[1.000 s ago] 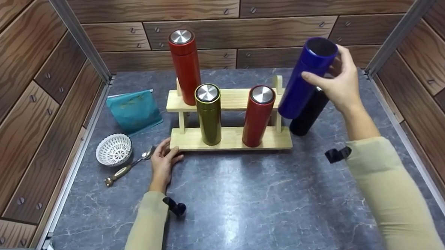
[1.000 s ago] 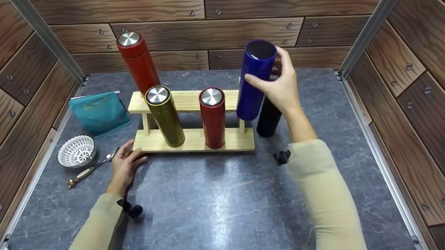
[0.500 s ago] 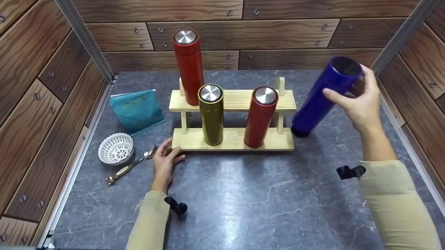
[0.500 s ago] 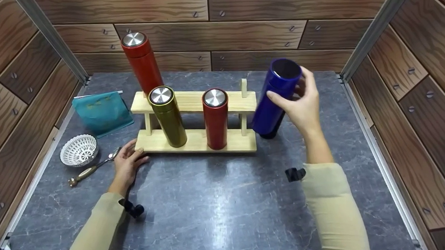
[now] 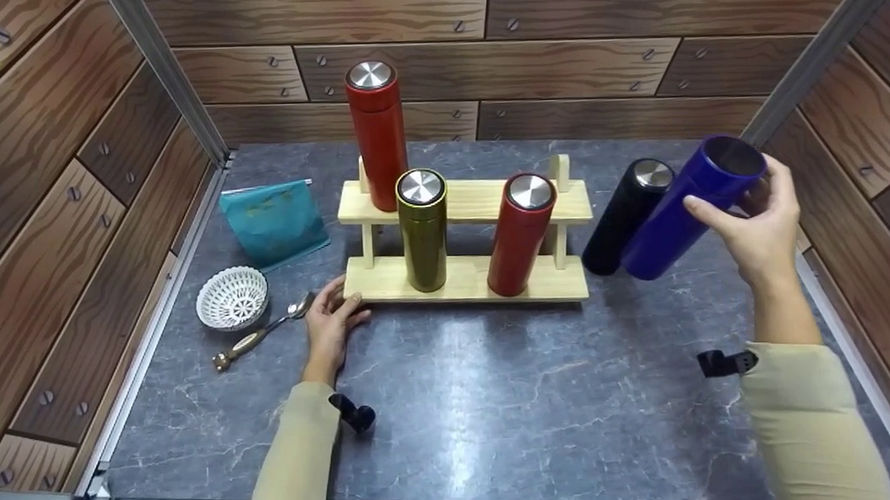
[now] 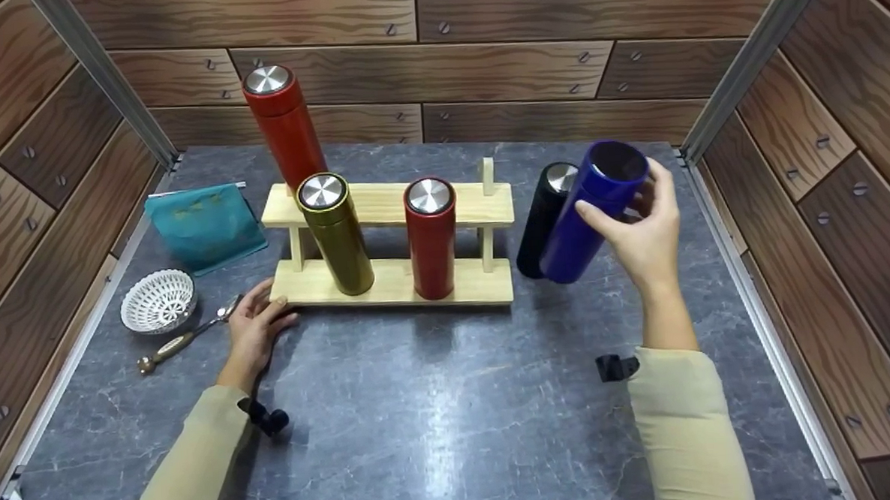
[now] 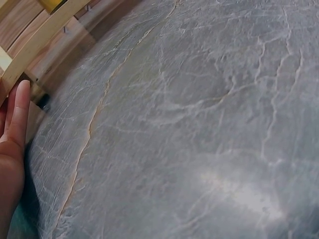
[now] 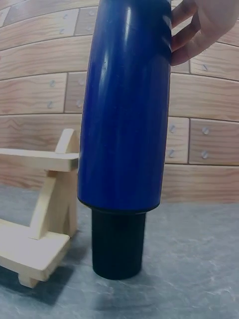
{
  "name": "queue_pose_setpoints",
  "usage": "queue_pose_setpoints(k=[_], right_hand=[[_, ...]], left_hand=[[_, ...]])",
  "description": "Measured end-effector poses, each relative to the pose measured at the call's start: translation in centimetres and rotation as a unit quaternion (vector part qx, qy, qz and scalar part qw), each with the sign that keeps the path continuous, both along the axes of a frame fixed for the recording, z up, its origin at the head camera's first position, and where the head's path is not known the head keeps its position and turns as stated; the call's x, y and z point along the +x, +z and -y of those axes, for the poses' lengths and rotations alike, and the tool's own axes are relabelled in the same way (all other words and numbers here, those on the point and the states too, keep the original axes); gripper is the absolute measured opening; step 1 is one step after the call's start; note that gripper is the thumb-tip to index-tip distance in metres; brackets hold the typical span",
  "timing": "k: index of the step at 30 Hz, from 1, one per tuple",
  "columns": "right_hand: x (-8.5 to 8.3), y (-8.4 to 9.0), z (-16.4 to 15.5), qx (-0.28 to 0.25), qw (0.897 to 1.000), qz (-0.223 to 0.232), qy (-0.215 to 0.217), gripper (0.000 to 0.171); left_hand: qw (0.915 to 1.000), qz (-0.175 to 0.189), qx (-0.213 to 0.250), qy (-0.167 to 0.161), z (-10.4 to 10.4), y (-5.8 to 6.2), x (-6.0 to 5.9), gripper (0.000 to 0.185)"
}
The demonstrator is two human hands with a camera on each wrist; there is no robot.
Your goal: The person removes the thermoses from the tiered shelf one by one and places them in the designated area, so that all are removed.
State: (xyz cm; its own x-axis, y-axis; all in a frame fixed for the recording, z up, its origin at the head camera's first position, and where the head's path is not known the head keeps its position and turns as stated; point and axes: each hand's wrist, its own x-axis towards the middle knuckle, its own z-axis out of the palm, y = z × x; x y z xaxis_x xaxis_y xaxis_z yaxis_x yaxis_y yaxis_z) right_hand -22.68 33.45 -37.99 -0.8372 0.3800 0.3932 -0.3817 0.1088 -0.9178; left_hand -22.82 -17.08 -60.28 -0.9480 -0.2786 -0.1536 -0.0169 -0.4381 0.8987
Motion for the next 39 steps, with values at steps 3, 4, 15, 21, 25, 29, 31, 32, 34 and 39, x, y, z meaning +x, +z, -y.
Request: queue_pose_setpoints(k=[3, 4, 15, 21, 25, 29, 31, 32, 34, 39], right_hand=[[0.0, -0.5, -0.7, -0.013, 1.000, -0.002, -0.008, 0.072], [-0.1, -0.6, -1.0, -0.016, 1.000, -0.001, -0.012, 0.073], [-1.9, -3.4, -3.0, -0.013, 0.998, 0.032, -0.056, 0.073], [-3.1, -5.3, -3.7, 0.058, 0.992, 0.070, -0.085, 0.074], [-3.5, -5.9, -3.4, 0.078, 0.991, 0.071, -0.085, 0.074], [-3.4, -5.9, -2.7, 0.081, 0.991, 0.069, -0.087, 0.073], [-3.4, -6.0, -2.5, 0.082, 0.990, 0.074, -0.091, 0.073], [-3.5, -6.1, -2.6, 0.080, 0.990, 0.077, -0.091, 0.073], [-3.7, -6.7, -2.8, 0.078, 0.989, 0.081, -0.092, 0.073], [-4.6, -8.3, -3.5, 0.086, 0.987, 0.094, -0.099, 0.076]], left_hand=[[1.0000, -0.003, 0.003, 0.001, 0.0, 0.0, 0.1, 0.049], [1.0000, -0.003, 0.002, 0.001, 0.0, 0.0, 0.1, 0.049], [1.0000, -0.004, -0.003, 0.001, 0.0, 0.1, 0.1, 0.049], [1.0000, -0.008, 0.000, 0.003, 0.0, 0.1, 0.2, 0.049], [1.0000, -0.006, 0.002, 0.005, -0.1, 0.1, 0.2, 0.050], [1.0000, -0.005, 0.004, 0.008, -0.1, 0.0, 0.1, 0.050], [0.9999, -0.005, 0.006, 0.009, -0.2, 0.0, 0.0, 0.049], [0.9999, -0.005, 0.007, 0.010, -0.2, 0.0, 0.0, 0.049], [0.9999, -0.005, 0.006, 0.011, -0.2, 0.0, 0.0, 0.048], [0.9999, -0.003, 0.001, 0.016, -0.3, 0.0, 0.1, 0.048]])
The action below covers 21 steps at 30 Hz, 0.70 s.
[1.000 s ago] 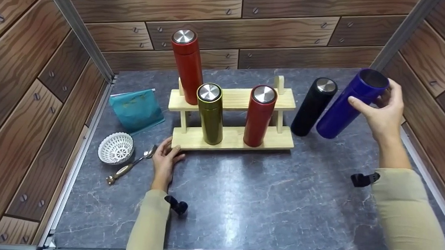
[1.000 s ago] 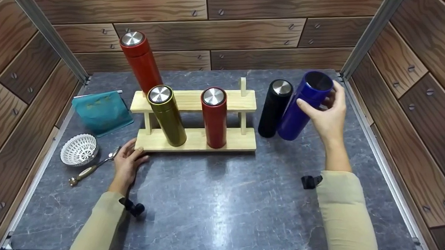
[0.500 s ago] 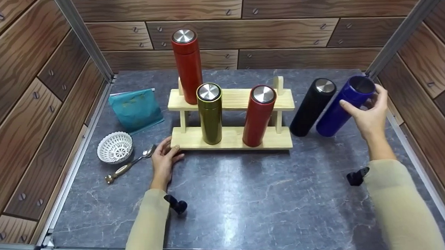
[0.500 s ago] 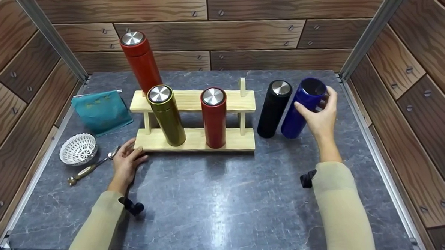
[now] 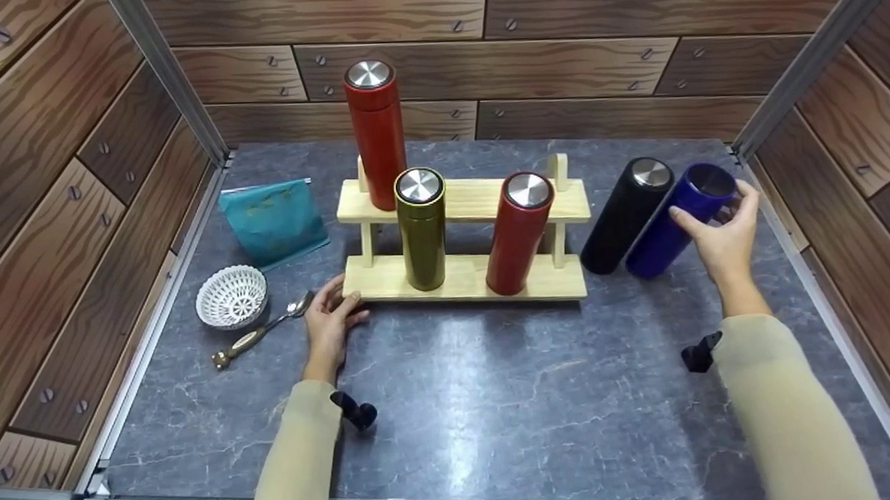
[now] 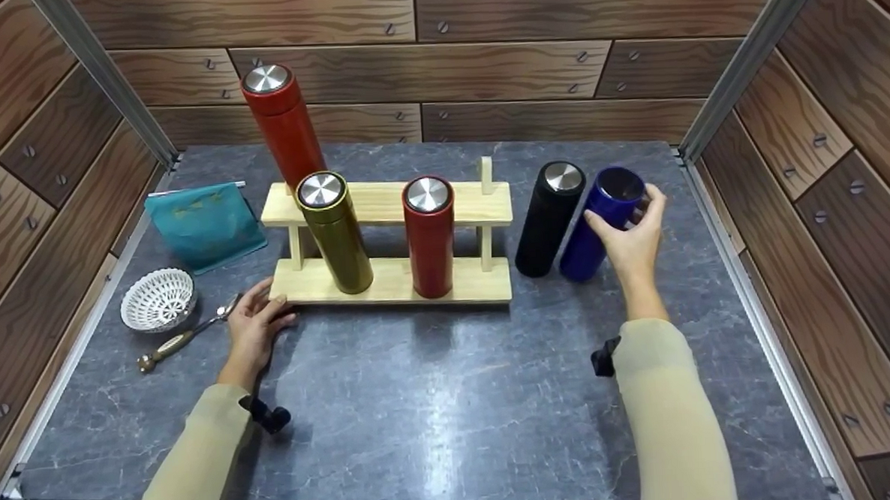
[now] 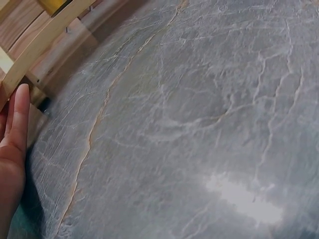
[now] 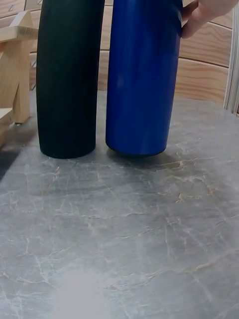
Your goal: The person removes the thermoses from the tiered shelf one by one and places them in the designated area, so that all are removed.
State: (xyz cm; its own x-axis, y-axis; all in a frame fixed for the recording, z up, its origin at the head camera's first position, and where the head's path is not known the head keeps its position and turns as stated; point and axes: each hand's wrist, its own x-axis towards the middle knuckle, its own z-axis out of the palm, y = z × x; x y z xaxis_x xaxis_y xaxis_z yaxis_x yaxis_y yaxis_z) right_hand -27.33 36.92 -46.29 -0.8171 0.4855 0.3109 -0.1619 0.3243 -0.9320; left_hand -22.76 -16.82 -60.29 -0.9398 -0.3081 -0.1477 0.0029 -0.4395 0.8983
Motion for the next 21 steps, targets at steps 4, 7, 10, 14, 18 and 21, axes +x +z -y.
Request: queue_pose_setpoints(k=[4, 7, 10, 14, 18, 21], right_hand=[[-0.28, -0.56, -0.03, 0.006, 1.000, 0.007, -0.005, 0.076], [-0.35, -0.61, 0.07, 0.004, 1.000, 0.010, -0.004, 0.077], [-0.34, -0.61, 0.11, -0.011, 1.000, 0.016, -0.004, 0.078], [-0.12, -0.47, 0.20, -0.047, 0.999, 0.014, -0.001, 0.080], [0.31, 0.06, 0.58, -0.062, 0.998, 0.008, 0.008, 0.079], [0.37, 0.16, 0.53, -0.055, 0.998, 0.013, 0.015, 0.079]], left_hand=[[1.0000, 0.002, 0.001, 0.002, 0.01, -0.04, 0.01, 0.048], [1.0000, 0.007, -0.004, 0.001, 0.02, 0.03, 0.04, 0.048], [0.9999, 0.013, -0.009, 0.000, 0.00, 0.14, 0.06, 0.047], [0.9999, 0.015, -0.008, 0.000, -0.01, 0.16, 0.02, 0.046], [0.9999, 0.013, -0.006, 0.003, 0.05, 0.11, 0.02, 0.046], [0.9999, 0.010, -0.003, 0.005, 0.10, 0.14, 0.01, 0.047]])
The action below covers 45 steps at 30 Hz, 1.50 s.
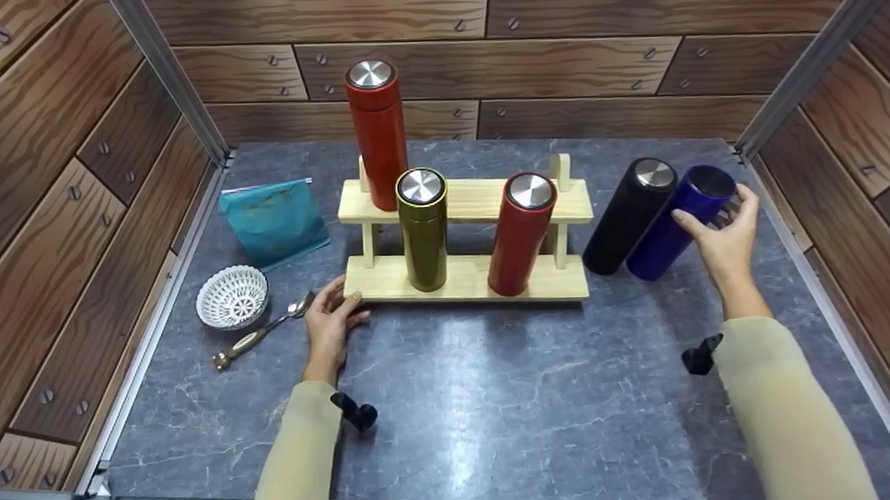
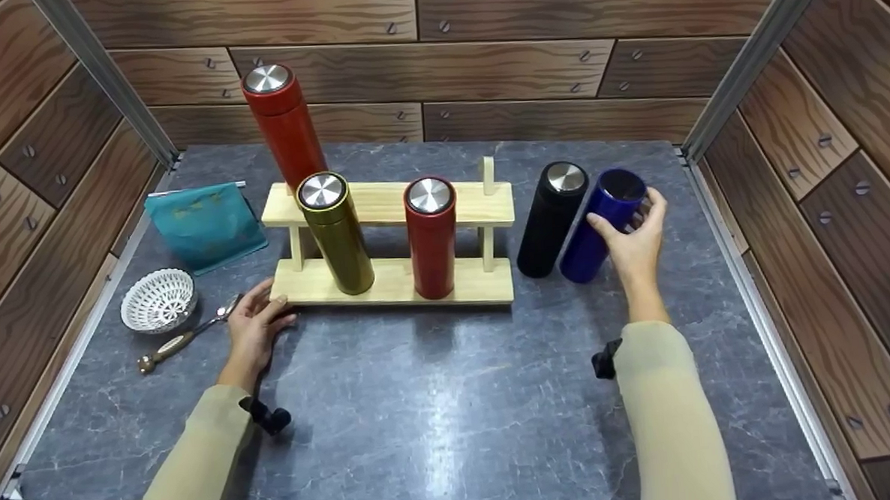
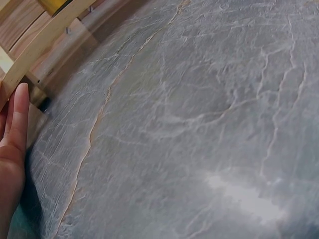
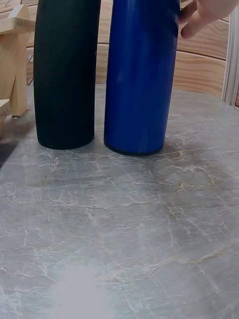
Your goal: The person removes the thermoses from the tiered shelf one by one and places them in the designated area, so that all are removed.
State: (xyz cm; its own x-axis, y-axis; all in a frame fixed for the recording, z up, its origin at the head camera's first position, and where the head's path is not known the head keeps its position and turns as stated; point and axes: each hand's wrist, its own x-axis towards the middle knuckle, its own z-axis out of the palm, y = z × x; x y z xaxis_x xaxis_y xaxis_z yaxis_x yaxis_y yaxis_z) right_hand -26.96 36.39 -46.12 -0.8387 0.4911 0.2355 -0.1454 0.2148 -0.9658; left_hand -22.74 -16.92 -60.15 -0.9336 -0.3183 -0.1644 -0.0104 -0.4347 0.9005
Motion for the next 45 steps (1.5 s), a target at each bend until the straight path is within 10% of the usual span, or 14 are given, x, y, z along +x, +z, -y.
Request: queue_pose_setpoints(k=[18, 28, 45], right_hand=[[0.6, 1.1, -1.4, -0.087, 0.993, -0.073, 0.025, 0.072], [0.7, 4.5, -0.7, 0.021, 0.995, -0.093, -0.020, 0.064], [-0.2, 9.1, 4.3, -0.023, 0.984, -0.157, 0.083, 0.060]], left_hand=[[1.0000, 0.001, -0.006, 0.005, 0.2, 0.0, 0.2, 0.046], [0.9999, 0.001, -0.014, -0.003, 0.0, 0.0, 0.0, 0.049], [1.0000, -0.004, 0.006, -0.002, -0.1, 0.1, 0.1, 0.049]])
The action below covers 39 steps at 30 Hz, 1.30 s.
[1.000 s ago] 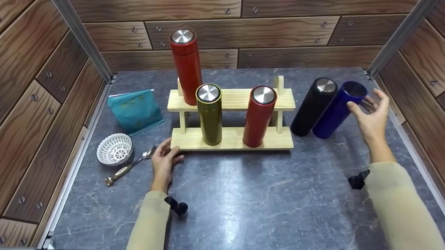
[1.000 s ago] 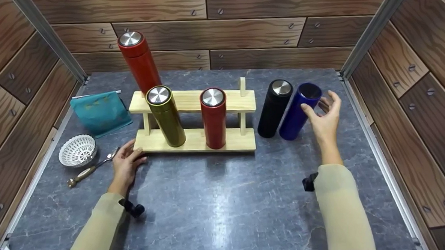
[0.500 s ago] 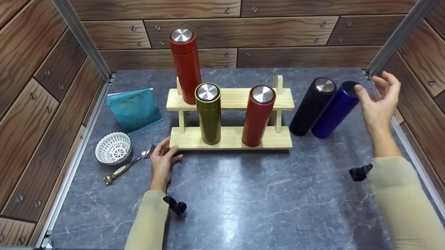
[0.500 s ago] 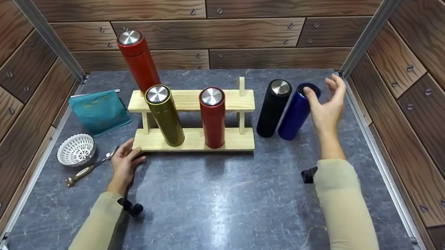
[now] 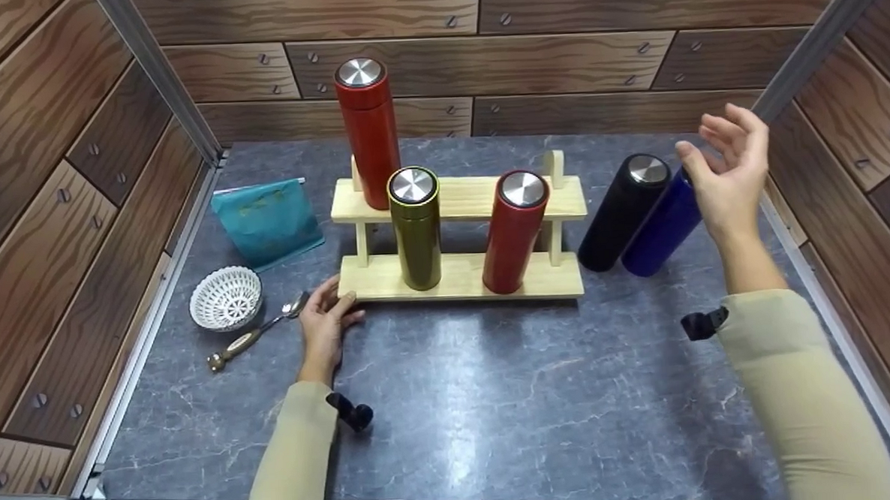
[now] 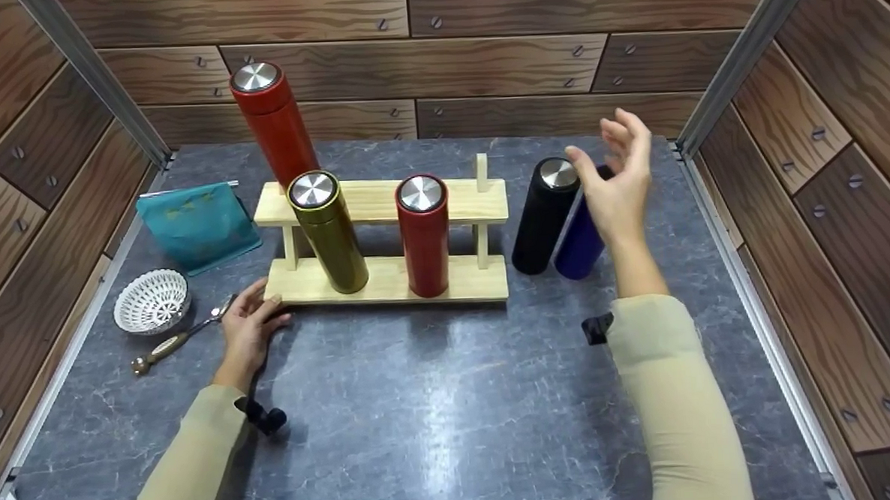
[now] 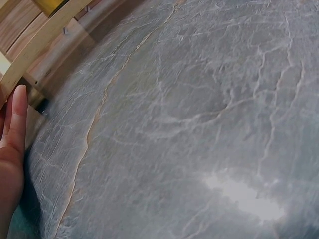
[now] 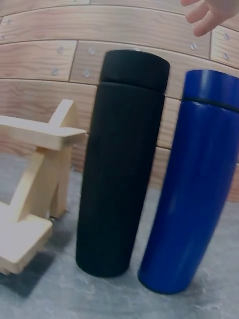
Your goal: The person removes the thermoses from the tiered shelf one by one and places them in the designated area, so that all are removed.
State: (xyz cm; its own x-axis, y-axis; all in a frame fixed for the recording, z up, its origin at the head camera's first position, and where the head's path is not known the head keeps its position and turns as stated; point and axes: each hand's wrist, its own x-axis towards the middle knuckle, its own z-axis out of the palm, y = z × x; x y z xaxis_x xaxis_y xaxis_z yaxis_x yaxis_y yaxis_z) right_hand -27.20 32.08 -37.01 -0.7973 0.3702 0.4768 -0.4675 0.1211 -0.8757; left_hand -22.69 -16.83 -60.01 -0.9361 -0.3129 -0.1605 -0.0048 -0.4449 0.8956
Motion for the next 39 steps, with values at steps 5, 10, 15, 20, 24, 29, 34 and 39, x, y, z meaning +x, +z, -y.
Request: queue_pose_setpoints(k=[5, 10, 15, 20, 24, 29, 34, 39], right_hand=[[-0.1, 0.7, 1.3, 0.000, 1.000, 0.001, 0.027, 0.060], [0.0, 1.3, 3.0, -0.020, 0.997, -0.016, 0.079, 0.064], [0.1, 1.9, 4.6, -0.018, 0.994, -0.023, 0.106, 0.065], [-0.1, 2.3, 6.2, 0.009, 0.991, -0.019, 0.132, 0.067], [-0.4, 2.8, 7.6, 0.047, 0.988, -0.009, 0.146, 0.066], [-0.9, 3.4, 9.3, 0.062, 0.984, 0.009, 0.168, 0.066], [-1.3, 4.0, 11.0, 0.060, 0.981, 0.017, 0.184, 0.067], [-1.7, 4.5, 12.5, 0.086, 0.978, 0.031, 0.190, 0.067]], left_hand=[[0.9999, 0.005, -0.009, -0.002, 0.0, -0.1, 0.0, 0.048], [0.9999, 0.002, -0.010, -0.002, 0.0, -0.2, -0.1, 0.048], [0.9999, 0.000, -0.012, 0.001, 0.0, -0.1, -0.1, 0.046], [1.0000, -0.005, -0.004, 0.001, -0.1, -0.1, -0.1, 0.047], [0.9999, -0.011, 0.000, 0.002, -0.1, -0.1, 0.0, 0.047], [0.9999, -0.011, -0.003, 0.000, 0.0, -0.1, 0.0, 0.048], [1.0000, 0.001, -0.009, 0.002, 0.0, 0.0, 0.0, 0.048], [0.9999, 0.006, -0.005, 0.007, -0.1, 0.1, 0.0, 0.046]])
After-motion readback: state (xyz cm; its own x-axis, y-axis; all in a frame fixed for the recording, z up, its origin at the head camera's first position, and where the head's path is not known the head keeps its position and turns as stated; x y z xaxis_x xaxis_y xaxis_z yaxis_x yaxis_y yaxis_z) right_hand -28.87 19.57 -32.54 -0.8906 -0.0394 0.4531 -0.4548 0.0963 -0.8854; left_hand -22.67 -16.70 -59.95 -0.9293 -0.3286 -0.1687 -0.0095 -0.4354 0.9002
